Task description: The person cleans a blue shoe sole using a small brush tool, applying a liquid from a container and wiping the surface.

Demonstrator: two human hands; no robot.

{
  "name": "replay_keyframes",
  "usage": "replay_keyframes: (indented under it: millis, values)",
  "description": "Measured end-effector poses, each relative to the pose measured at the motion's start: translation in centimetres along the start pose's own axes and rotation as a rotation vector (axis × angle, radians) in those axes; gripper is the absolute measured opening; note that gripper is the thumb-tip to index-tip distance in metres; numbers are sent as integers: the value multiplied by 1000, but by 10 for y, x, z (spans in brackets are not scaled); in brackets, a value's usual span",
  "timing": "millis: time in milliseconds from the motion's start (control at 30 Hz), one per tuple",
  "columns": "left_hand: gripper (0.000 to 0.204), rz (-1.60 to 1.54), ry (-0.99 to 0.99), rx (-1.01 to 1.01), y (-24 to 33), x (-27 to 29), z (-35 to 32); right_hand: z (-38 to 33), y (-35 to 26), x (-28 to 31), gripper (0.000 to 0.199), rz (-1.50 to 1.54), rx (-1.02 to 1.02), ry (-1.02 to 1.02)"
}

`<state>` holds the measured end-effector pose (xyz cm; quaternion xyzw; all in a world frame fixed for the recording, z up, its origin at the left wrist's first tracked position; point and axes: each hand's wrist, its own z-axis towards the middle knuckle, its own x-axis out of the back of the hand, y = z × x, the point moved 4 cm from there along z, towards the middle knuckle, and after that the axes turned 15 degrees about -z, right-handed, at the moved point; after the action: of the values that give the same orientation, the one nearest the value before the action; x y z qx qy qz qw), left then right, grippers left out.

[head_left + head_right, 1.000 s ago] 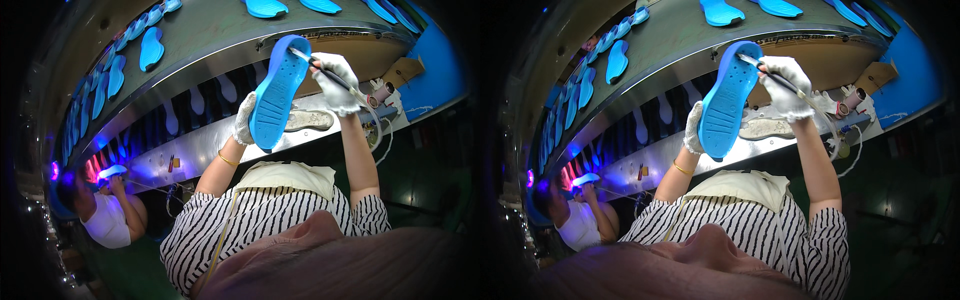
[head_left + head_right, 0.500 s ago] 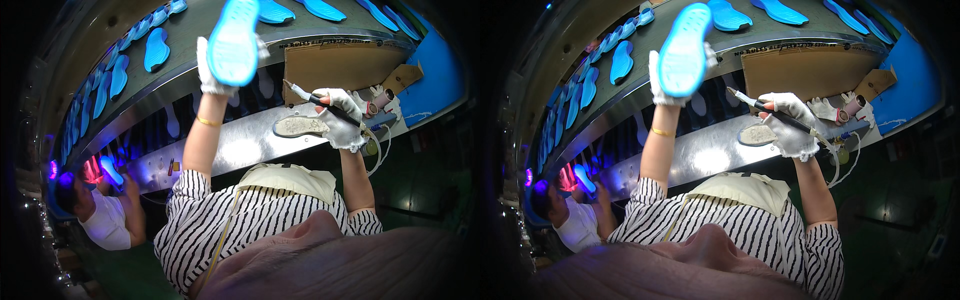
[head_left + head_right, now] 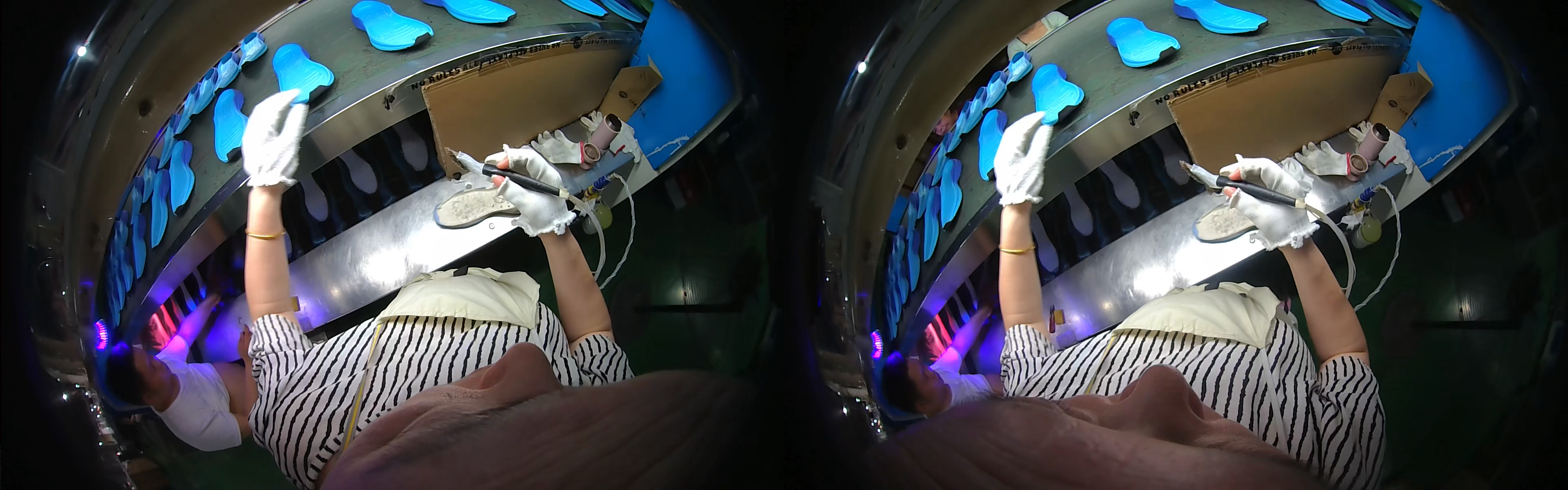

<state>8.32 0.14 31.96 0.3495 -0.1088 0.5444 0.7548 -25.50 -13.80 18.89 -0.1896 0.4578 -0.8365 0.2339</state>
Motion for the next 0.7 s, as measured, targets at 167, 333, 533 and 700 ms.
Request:
replay_keyframes:
  millis: [167, 333, 533, 700]
  values:
    - [48, 988, 62, 35, -87, 89, -26, -4, 25, -5, 23, 253, -287, 19]
    - [27, 697, 129, 316, -75, 95, -47, -6, 40, -10, 22, 418, -440, 41]
    - [24, -134, 435, 62, 2, 73, -72, -7, 46, -12, 20, 511, -523, -54]
    - [39, -518, 829, -79, 88, 115, -67, -1, 44, -20, 21, 443, -507, -82]
